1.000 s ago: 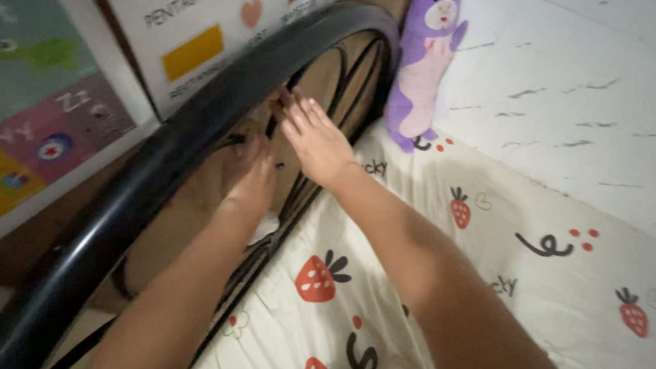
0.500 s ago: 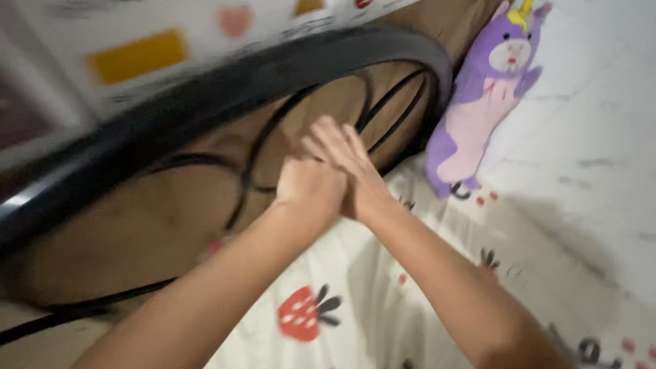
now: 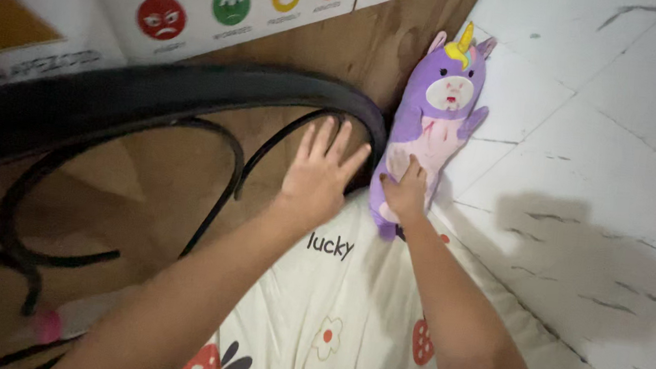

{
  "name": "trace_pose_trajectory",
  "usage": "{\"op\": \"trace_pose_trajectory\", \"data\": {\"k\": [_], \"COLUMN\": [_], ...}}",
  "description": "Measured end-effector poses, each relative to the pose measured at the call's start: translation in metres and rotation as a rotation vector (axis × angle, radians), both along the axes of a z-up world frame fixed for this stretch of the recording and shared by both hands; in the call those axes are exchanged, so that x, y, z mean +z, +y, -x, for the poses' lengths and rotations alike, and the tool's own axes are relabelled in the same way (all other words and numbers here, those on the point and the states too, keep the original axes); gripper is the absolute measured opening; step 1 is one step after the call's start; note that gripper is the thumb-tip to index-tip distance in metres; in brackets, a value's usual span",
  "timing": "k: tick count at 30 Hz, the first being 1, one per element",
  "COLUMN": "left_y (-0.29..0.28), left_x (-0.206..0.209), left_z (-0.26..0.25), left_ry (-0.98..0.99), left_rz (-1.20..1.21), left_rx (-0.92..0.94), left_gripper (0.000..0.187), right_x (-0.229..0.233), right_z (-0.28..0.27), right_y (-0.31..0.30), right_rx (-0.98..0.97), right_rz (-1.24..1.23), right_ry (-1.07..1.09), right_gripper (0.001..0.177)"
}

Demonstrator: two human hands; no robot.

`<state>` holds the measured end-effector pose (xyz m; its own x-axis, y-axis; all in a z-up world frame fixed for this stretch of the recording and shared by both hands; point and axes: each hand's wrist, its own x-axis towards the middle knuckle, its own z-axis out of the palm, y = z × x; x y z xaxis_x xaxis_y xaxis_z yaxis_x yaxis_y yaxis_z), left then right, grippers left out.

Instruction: The person clears stuffed toys and baby bottles from a bed, then uses a handheld vacuum to clean the mattress surface. The person moves items to the floor and a nearby table, plugs in the vacuum, and vacuums the bed sheet.

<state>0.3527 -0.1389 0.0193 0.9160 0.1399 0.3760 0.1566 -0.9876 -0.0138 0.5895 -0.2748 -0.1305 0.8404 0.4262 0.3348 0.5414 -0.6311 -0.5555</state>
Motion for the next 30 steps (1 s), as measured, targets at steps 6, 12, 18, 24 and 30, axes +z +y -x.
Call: {"op": "trace_pose_trajectory", "data": {"k": [6, 12, 18, 24, 30], "left_y": [0.045, 0.040, 0.046, 0.044, 0.041], "left_x": [-0.003, 0.006, 0.008, 0.012, 0.021], "left_z": [-0.066, -0.116, -0.100, -0.099, -0.095], "left_ry": [0.111, 0.250, 0.143, 0.284, 0.314], "left_rz": [-0.367, -0.318, -0.415, -0.408, -0.427], "left_rx": [0.105, 0.170, 0.120, 0.117, 0.116], "left_gripper": [0.068, 0.068, 0.061, 0.075, 0.067], "right_x": [-0.014, -0.059, -0.039, 0.003, 0.012], "right_z": [-0.077, -0.177, -0.194, -0.167, -0.150], "right_y": [0.033, 0.062, 0.073, 0.069, 0.059], "right_rx": [0.038, 0.084, 0.105, 0.153, 0.185], "right_rz": [0.001, 0.000, 0.265, 0.680, 0.740], "right_ry": [-0.001, -0.145, -0.309, -0.425, -0.515], "right_gripper": [0.097, 0.098, 0.089, 0.053, 0.027]}}
